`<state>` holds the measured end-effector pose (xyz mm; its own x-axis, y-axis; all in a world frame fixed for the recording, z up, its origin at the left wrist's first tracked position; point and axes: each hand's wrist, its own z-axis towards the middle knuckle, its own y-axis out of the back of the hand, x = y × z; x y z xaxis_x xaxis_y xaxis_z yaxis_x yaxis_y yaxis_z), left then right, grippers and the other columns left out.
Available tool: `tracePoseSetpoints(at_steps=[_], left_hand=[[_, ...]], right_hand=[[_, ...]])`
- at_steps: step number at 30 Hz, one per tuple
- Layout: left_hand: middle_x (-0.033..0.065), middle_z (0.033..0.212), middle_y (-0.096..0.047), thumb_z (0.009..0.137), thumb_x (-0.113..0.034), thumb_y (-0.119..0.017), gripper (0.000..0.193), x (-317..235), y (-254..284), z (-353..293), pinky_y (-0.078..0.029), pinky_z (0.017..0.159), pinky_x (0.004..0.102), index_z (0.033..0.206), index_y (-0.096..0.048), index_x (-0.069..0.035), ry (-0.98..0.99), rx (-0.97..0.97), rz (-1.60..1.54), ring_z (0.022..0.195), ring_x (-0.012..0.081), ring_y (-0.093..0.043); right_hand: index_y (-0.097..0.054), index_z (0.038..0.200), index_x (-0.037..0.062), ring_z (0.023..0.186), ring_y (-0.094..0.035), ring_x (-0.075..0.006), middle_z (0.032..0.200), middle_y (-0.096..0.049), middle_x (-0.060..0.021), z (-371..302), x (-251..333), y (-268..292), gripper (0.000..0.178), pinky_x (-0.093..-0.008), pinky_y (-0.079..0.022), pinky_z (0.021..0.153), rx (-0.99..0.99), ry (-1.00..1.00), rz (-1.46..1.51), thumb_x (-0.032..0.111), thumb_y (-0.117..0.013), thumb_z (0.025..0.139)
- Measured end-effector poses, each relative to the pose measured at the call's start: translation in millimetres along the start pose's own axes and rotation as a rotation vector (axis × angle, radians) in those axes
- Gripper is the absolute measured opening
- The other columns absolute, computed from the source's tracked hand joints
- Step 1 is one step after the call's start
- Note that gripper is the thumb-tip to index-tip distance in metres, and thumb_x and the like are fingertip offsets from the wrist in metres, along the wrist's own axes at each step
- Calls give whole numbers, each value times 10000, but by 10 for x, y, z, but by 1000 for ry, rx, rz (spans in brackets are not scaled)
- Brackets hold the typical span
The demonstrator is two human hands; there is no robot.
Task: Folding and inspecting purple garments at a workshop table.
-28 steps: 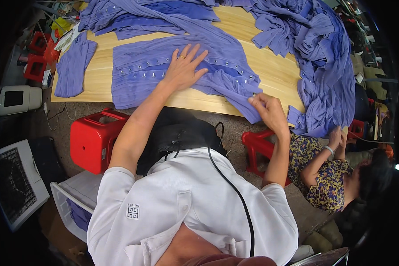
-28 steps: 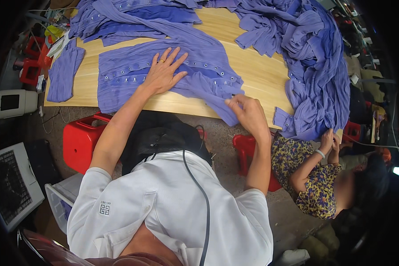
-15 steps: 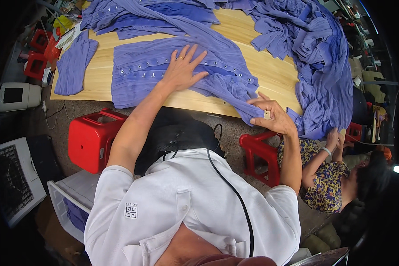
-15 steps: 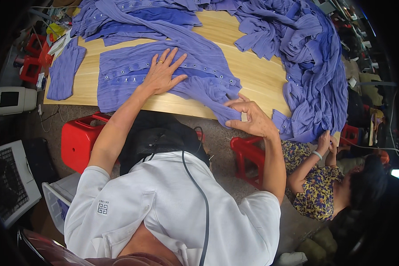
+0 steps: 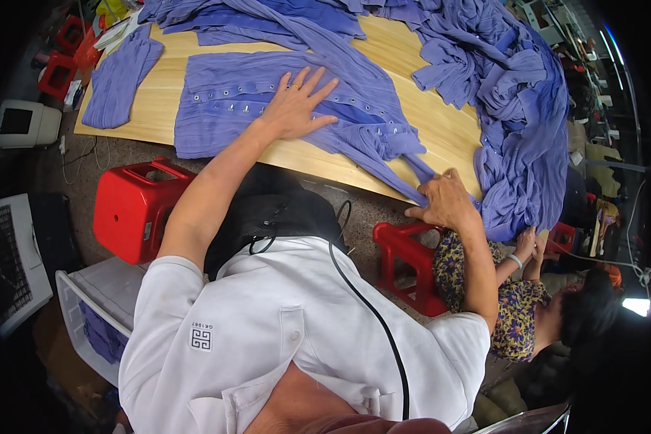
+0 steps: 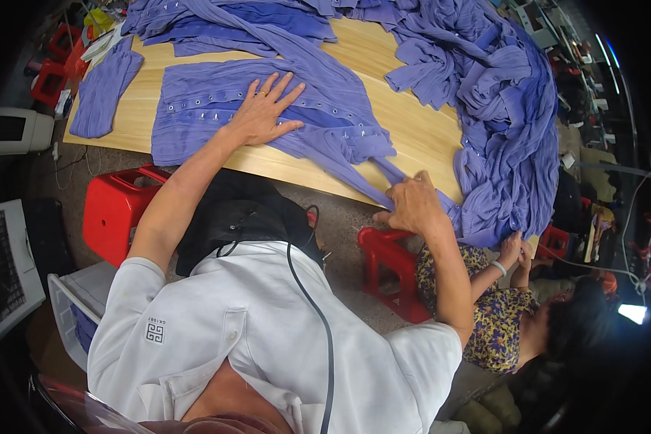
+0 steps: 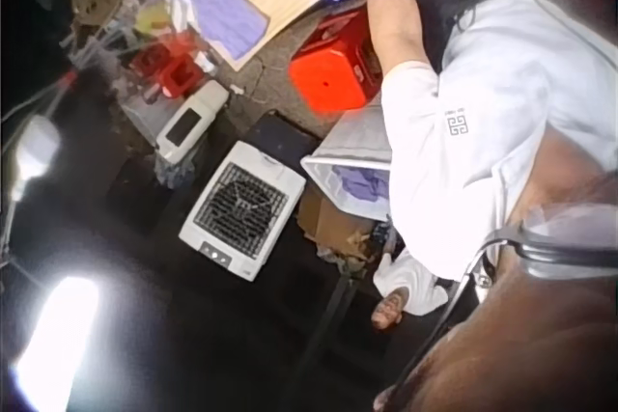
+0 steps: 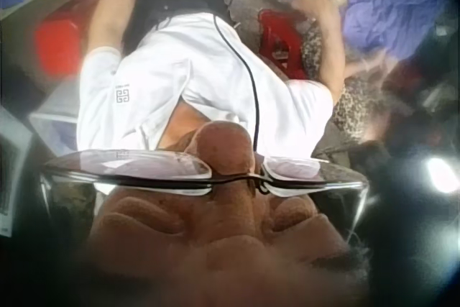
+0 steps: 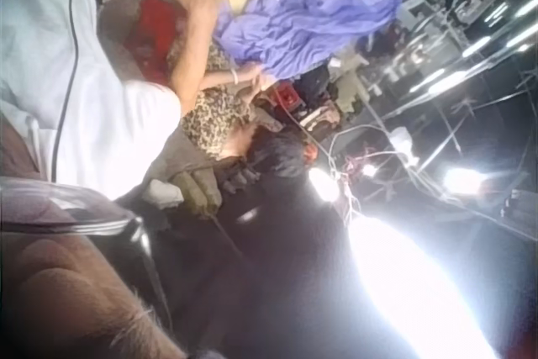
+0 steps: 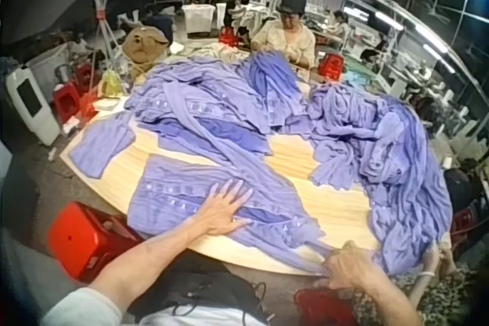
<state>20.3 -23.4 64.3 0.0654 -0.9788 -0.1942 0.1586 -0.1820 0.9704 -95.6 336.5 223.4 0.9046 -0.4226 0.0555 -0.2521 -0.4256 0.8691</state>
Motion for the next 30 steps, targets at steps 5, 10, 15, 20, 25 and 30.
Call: tracePoseSetpoints(at_steps=[5,10,15,20,25,30], left_hand=[[183,1789,-224,1037,-754,-452,874,57,-12,37,-157,1299,671,1739,-262,-268,-9,1,10,1637,447,-205],[184,1788,-224,1038,-746,-462,855,116,4,-13,-157,1299,670,1733,-283,-281,19,5,39,1636,447,-205],[187,1771,-265,1002,-717,-554,866,69,62,-9,-154,1301,665,1711,-330,-275,-62,-65,-17,1632,436,-221],[177,1687,-412,935,-585,-720,739,-22,289,-242,-200,1287,638,1507,-619,-129,-224,-95,-85,1598,392,-304],[119,1326,-650,848,-350,-823,421,-264,281,-430,-388,1054,498,1146,-720,-71,-248,-217,-230,1325,304,-561],[129,1184,-641,793,-326,-829,518,-424,300,-564,-387,982,480,1212,-701,-52,16,-208,-286,1173,318,-574]], right_hand=[[-823,979,25,972,-785,-389,926,-787,-243,-381,-261,-108,623,-500,-604,871,212,-388,-71,619,-848,793],[-821,923,-4,867,-760,-378,919,-788,-189,-860,-315,-606,605,-444,-591,798,448,-275,568,598,-771,902],[-772,1203,7,979,-747,-385,1075,-781,-220,-917,247,-1543,601,-438,-583,887,480,-56,607,557,-738,963],[-785,1177,32,940,-715,-385,972,-754,-197,-98,627,-931,328,-482,-551,863,-448,-303,908,231,-821,919],[-784,1138,44,1015,-654,-331,1077,-712,-132,916,429,-490,292,-454,-493,874,-987,-151,334,179,-842,885],[-778,1053,68,1089,-629,-312,1104,-698,-94,1073,179,-441,291,-482,-443,923,-702,-147,179,186,-885,810]])
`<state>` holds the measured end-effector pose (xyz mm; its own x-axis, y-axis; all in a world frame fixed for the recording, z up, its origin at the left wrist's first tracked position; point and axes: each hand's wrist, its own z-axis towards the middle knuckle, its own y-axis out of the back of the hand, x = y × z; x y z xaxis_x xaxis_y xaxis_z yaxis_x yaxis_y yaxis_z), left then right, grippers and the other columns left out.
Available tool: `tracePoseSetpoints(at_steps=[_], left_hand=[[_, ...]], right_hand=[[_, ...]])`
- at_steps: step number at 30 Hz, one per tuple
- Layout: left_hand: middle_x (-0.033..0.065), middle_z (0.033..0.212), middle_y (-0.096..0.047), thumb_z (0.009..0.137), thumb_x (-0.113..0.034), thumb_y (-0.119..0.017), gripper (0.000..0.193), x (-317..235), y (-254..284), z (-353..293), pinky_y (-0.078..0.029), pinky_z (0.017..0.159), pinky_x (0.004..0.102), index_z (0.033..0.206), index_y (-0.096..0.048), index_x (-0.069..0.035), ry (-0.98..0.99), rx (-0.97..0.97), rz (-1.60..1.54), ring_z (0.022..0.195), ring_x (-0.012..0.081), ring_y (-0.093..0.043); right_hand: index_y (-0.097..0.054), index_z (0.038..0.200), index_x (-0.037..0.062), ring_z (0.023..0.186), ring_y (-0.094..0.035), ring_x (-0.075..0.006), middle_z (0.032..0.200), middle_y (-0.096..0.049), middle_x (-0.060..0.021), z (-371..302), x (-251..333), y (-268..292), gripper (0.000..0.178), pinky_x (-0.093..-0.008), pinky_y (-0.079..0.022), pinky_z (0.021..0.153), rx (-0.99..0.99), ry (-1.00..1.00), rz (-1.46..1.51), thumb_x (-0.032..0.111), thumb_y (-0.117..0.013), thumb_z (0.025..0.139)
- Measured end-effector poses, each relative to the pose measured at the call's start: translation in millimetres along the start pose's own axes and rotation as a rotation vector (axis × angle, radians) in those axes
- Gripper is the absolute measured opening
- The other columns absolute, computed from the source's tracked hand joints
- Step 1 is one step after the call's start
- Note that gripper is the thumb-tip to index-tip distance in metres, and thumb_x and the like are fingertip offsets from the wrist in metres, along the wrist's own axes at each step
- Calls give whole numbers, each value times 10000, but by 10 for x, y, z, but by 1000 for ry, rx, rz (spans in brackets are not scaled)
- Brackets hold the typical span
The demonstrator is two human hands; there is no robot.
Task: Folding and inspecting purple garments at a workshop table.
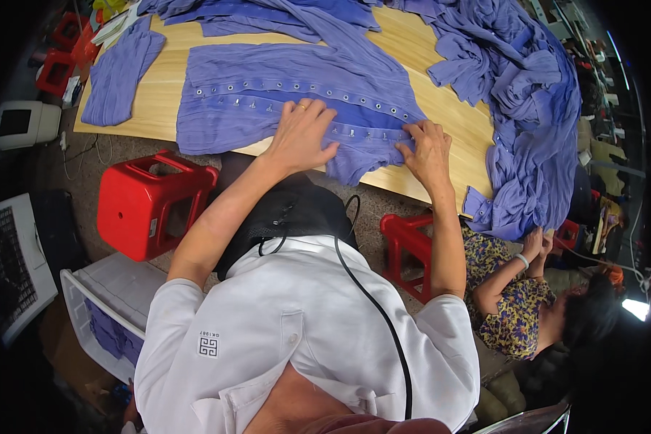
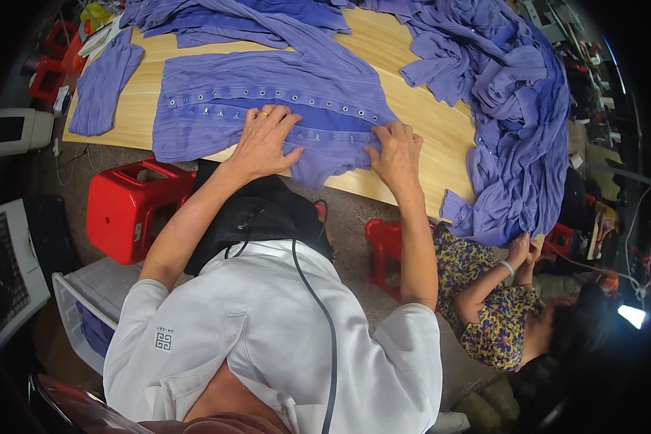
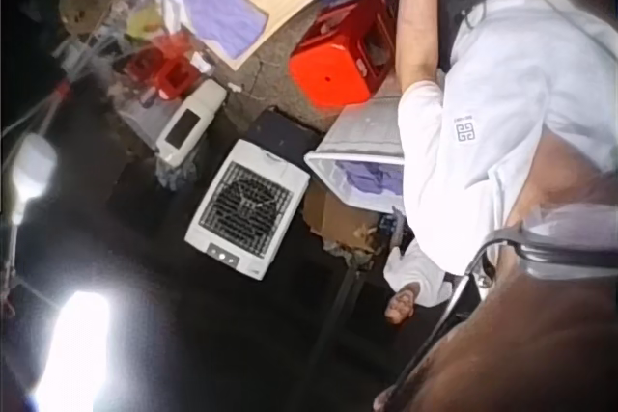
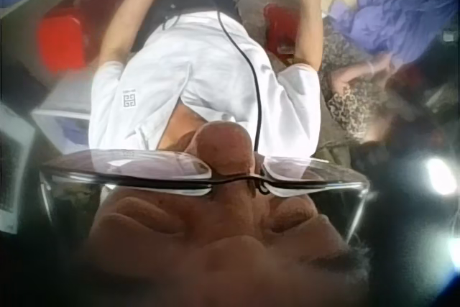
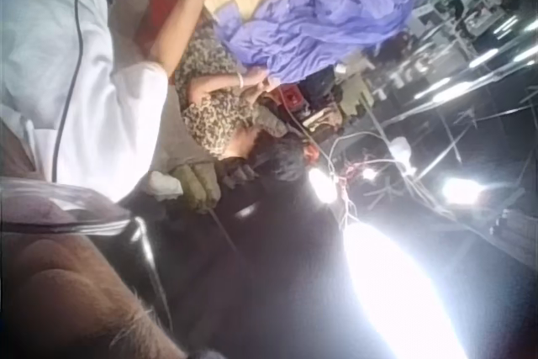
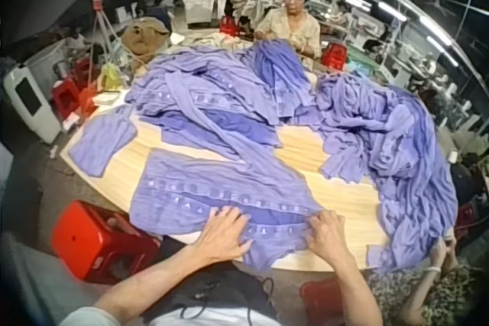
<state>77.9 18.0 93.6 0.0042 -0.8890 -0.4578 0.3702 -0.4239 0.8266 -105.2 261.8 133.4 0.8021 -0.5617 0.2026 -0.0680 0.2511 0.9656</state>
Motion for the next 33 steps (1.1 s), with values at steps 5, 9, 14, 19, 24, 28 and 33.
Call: tracePoseSetpoints(at_steps=[5,9,14,19,24,28,33], left_hand=[[108,1011,-639,764,-296,-815,429,-100,-1,72,-386,943,489,1095,-707,-44,46,21,53,1085,315,-582],[104,928,-664,784,-261,-792,285,-106,-95,126,-403,917,468,963,-712,-54,-11,48,55,1009,319,-627],[131,896,-750,867,-307,-800,268,-31,-48,72,-443,854,468,898,-718,-54,103,164,-105,884,355,-718],[138,884,-776,887,-380,-824,324,539,600,-228,-467,882,470,984,-772,-75,194,273,-61,868,371,-731],[137,880,-777,852,-376,-847,324,1191,1199,-601,-517,879,495,1015,-806,-100,415,304,48,918,375,-745],[207,898,-769,881,-356,-844,330,1400,1418,-735,-554,829,483,1019,-802,-60,556,198,84,927,406,-743],[230,880,-742,920,-326,-826,362,1532,1315,-793,-529,730,455,1080,-774,-6,623,15,-43,847,392,-718]], right_hand=[[-738,959,75,1048,-620,-321,1043,-682,-90,-2,-66,-3,244,-492,-429,927,36,17,72,156,-887,783],[-715,964,44,883,-616,-204,923,-691,-55,-28,-187,-16,190,-369,-463,835,37,-70,440,118,-859,864],[-736,1020,6,811,-584,-115,864,-698,-23,-85,-450,-222,129,-286,-481,749,77,-290,678,111,-797,975],[-757,1078,-9,792,-599,-121,888,-726,-44,-135,-562,-344,131,-297,-494,733,12,-325,575,103,-748,1010],[-767,1101,-22,880,-696,-181,967,-778,-117,-71,-540,-316,157,-330,-533,810,-45,-330,418,109,-712,1033],[-770,1135,-34,978,-752,-263,1043,-794,-182,61,-448,-286,184,-377,-559,890,-180,-254,373,102,-696,1036],[-761,1095,-25,910,-741,-300,973,-762,-187,113,-497,-373,149,-409,-560,848,-227,-195,202,92,-685,1044]])
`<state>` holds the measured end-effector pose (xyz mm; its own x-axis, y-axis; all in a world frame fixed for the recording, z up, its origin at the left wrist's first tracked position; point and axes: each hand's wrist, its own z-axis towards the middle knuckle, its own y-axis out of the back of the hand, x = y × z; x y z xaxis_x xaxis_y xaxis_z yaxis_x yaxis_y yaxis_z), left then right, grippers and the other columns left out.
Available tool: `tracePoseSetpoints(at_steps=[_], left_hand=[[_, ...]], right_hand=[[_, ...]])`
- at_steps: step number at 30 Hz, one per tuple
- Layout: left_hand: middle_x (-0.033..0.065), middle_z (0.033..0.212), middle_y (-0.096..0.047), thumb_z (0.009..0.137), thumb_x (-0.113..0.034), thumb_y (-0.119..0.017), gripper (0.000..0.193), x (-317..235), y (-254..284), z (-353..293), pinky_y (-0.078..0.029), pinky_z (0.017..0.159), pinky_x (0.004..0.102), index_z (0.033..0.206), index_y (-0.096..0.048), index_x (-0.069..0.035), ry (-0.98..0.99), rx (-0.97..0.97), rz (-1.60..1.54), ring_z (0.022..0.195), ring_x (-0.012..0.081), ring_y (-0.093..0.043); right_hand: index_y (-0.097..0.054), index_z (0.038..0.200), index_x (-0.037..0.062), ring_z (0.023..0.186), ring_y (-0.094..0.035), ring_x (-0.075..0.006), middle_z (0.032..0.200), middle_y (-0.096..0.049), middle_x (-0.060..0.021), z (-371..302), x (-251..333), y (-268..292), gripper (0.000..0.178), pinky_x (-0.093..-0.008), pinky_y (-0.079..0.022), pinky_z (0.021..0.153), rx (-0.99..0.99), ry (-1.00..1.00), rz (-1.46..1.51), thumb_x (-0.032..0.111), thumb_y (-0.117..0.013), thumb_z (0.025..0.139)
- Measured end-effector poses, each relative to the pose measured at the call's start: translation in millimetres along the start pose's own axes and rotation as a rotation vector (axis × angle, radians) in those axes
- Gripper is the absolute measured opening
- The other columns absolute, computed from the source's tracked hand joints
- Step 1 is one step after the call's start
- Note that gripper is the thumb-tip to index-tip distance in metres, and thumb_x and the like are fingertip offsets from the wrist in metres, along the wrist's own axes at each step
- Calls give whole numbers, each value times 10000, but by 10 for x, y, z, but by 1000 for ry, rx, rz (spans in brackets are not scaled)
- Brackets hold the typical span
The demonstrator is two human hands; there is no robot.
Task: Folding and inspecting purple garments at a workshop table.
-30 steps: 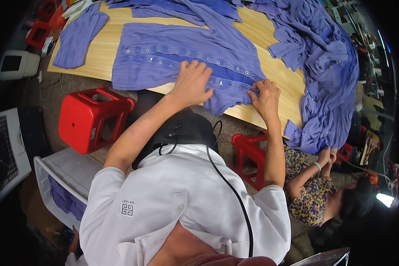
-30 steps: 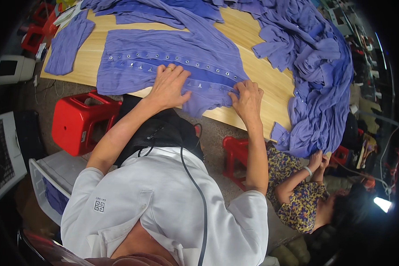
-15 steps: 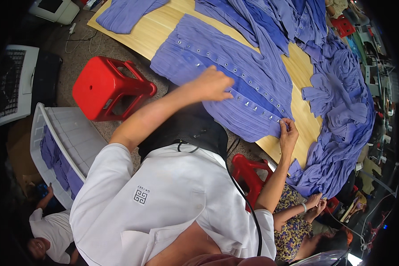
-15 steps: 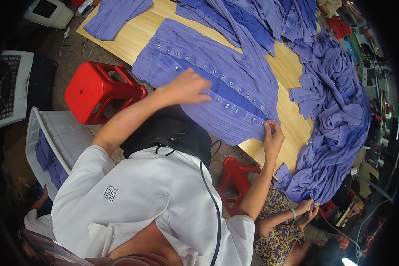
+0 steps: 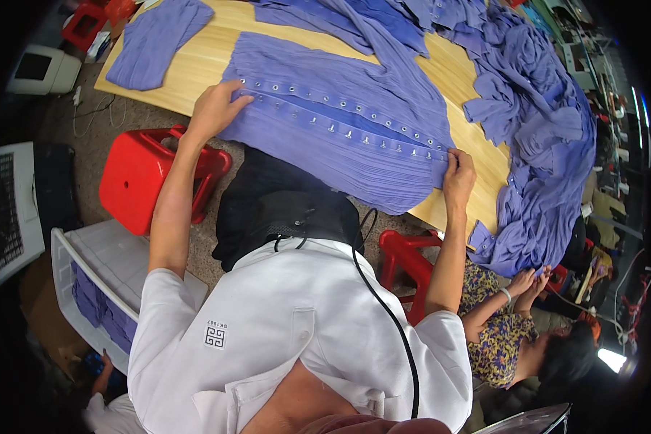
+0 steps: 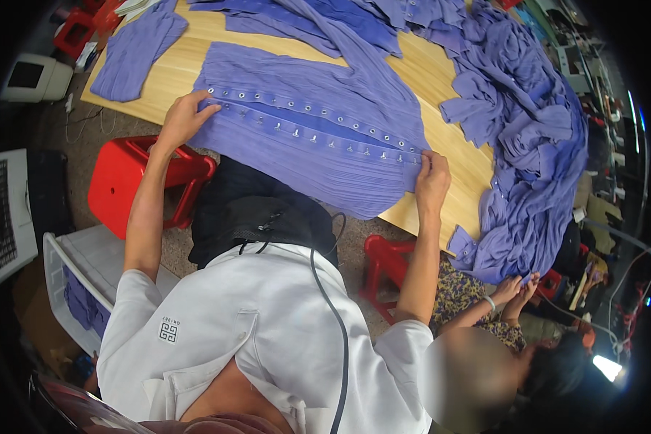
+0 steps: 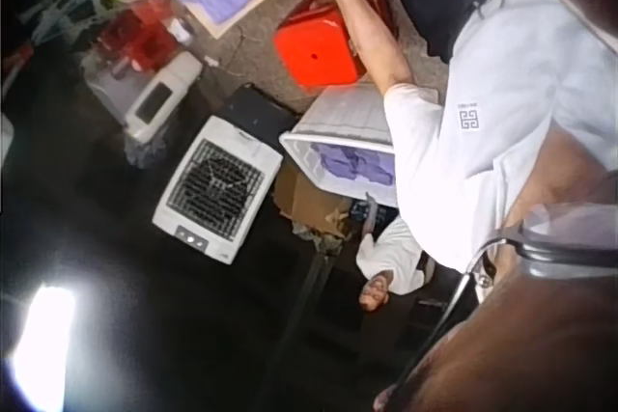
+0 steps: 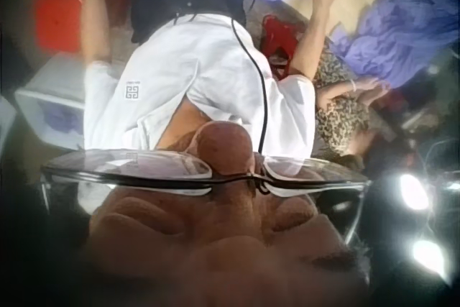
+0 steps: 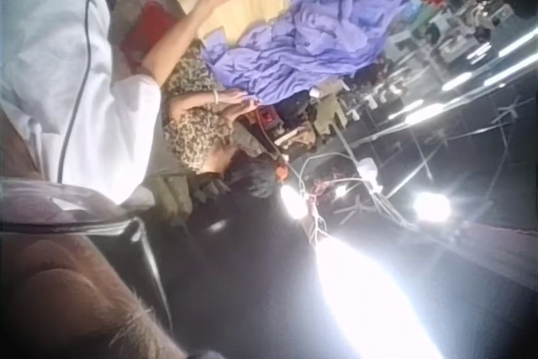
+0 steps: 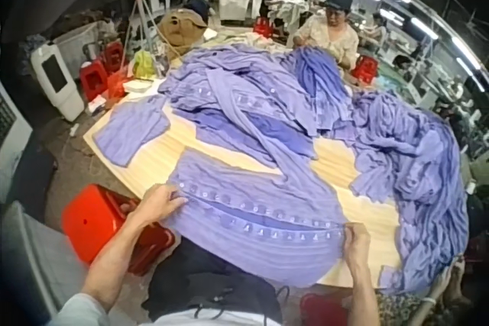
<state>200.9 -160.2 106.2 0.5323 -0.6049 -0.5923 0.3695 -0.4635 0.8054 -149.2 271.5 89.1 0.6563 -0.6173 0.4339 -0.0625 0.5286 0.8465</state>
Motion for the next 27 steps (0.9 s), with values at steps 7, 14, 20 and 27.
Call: tracePoseSetpoints(at_steps=[7,14,20,27], left_hand=[[159,742,-659,949,-298,-806,311,319,-38,95,-486,656,421,1034,-758,-3,35,-18,-212,660,285,-593],[205,920,-742,929,-281,-801,326,-61,-140,13,-560,790,516,1145,-747,-42,88,-148,204,905,437,-723],[158,1332,-670,912,-103,-760,343,-125,-216,-1,-512,967,483,1251,-706,-107,-204,-339,303,1174,373,-666],[131,1696,-433,1096,-298,-572,513,-164,-637,18,-290,1242,596,1592,-528,-178,-298,-169,376,1575,334,-378]], right_hand=[[-741,1043,-19,895,-714,-372,983,-725,-201,-49,113,102,95,-449,-550,814,-167,-181,140,44,-675,1018],[-733,1065,21,915,-698,-385,1001,-696,-197,-171,78,-63,96,-459,-553,820,-57,-46,-81,85,-702,1000],[-742,1067,36,876,-688,-375,1007,-686,-174,-121,363,-177,177,-462,-551,800,-198,-177,-117,197,-756,996],[-746,1052,51,838,-679,-384,969,-677,-168,15,42,-406,167,-490,-547,742,-268,-41,-115,199,-772,981]])
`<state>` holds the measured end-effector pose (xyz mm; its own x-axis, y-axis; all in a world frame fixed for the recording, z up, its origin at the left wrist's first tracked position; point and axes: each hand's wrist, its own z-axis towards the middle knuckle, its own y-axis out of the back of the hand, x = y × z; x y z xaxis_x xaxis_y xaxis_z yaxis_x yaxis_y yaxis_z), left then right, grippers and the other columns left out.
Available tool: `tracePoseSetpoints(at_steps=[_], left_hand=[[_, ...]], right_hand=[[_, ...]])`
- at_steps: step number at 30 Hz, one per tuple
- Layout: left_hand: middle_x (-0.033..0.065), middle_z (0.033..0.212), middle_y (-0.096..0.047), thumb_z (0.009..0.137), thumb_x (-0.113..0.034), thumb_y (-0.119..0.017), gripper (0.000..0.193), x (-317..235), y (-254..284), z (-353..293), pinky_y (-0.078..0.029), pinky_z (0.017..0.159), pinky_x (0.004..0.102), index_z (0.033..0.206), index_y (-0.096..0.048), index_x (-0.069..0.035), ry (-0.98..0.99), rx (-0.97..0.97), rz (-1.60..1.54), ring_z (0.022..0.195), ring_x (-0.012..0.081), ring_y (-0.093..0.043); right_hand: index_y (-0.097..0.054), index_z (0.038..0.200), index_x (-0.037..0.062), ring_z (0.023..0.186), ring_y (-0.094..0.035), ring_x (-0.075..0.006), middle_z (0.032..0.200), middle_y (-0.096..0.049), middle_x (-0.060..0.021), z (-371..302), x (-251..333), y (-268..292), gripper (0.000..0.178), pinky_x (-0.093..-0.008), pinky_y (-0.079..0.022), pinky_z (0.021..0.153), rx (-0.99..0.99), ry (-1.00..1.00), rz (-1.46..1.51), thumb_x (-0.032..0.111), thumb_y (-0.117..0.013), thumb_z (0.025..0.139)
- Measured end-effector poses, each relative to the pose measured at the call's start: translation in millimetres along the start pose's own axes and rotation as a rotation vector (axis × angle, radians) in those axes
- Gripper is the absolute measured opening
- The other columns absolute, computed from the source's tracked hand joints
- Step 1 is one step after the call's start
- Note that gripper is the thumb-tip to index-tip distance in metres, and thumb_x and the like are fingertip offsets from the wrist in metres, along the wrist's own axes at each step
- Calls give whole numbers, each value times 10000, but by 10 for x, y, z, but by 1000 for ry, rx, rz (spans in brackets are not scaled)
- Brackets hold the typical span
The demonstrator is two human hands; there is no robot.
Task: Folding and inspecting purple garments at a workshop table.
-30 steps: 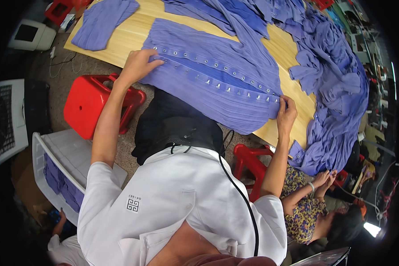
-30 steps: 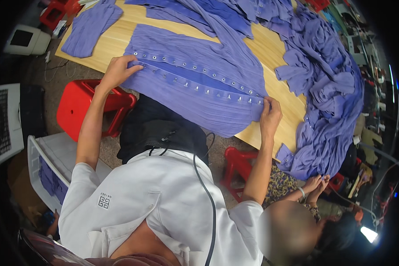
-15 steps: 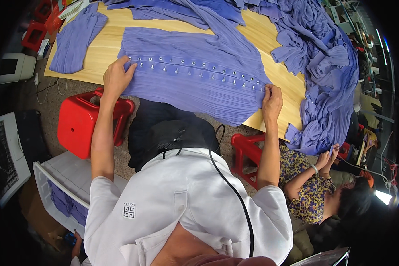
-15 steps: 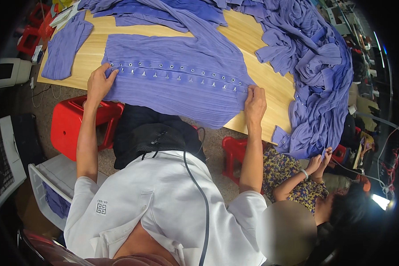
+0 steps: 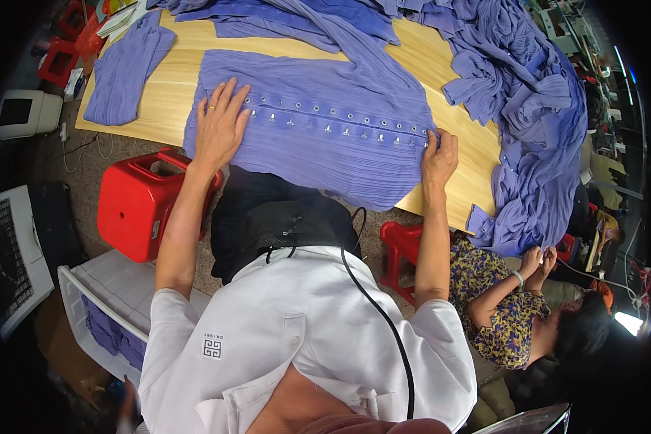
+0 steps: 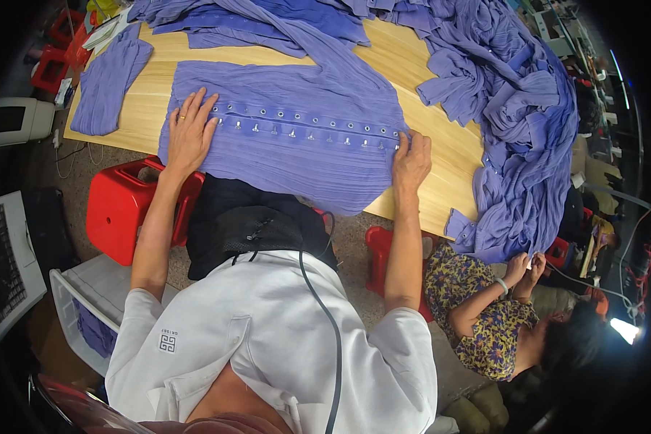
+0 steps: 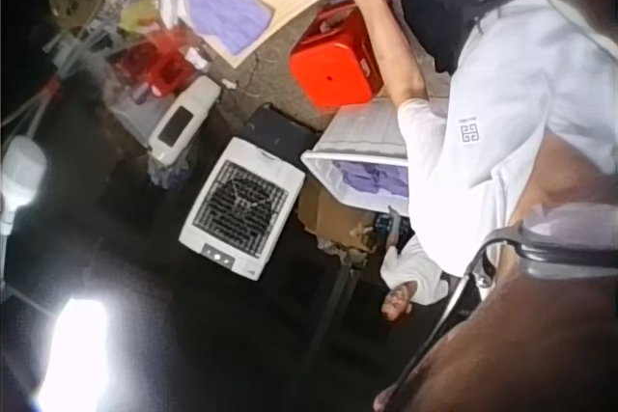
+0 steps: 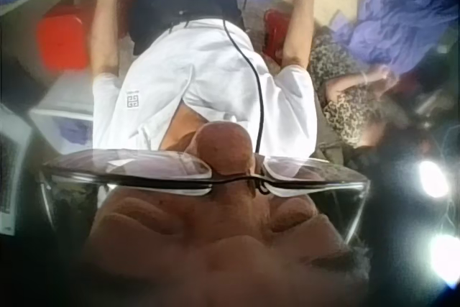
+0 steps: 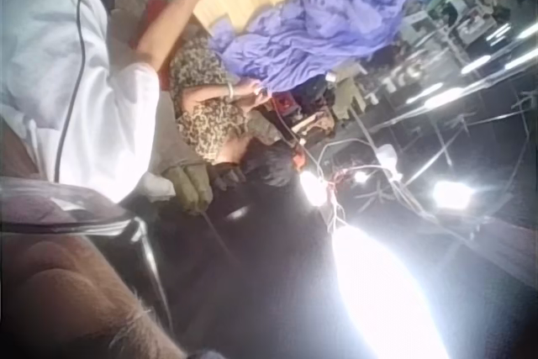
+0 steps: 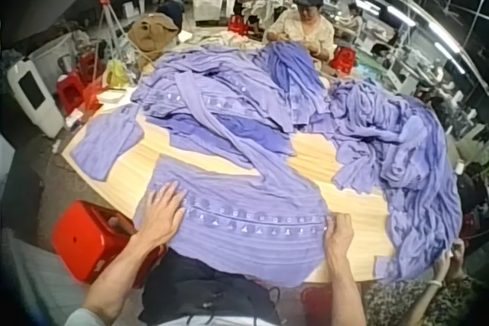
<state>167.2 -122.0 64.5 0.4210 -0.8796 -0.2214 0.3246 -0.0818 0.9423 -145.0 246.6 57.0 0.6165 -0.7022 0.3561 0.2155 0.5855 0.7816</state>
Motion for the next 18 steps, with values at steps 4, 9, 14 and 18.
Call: tracePoseSetpoints(at_steps=[4,9,14,18], left_hand=[[135,1676,-459,1075,-319,-610,530,-237,-90,64,-330,1210,583,1576,-545,-156,33,-55,-7,1545,343,-416],[142,1547,-605,1029,-278,-693,442,-510,-130,104,-400,1153,525,1439,-680,-115,41,-177,-143,1459,343,-526],[147,1322,-746,957,-157,-761,272,-92,13,-93,-502,1058,485,1197,-783,-32,138,-311,-267,1297,358,-660],[173,1190,-775,931,-81,-761,194,238,104,-75,-556,993,461,1101,-797,8,77,-351,-362,1164,366,-713]], right_hand=[[-743,1039,57,858,-675,-397,951,-682,-173,275,-408,20,122,-503,-540,747,-33,96,-69,158,-767,974],[-739,1062,31,888,-680,-388,974,-693,-177,539,-721,-16,136,-470,-541,787,-9,140,-34,145,-759,989],[-735,1099,22,927,-669,-388,1009,-684,-193,628,-720,-38,182,-462,-527,823,96,149,9,182,-743,1014],[-735,1201,44,1020,-682,-380,1127,-698,-195,632,-589,48,265,-462,-536,864,129,153,-122,230,-745,1012]])
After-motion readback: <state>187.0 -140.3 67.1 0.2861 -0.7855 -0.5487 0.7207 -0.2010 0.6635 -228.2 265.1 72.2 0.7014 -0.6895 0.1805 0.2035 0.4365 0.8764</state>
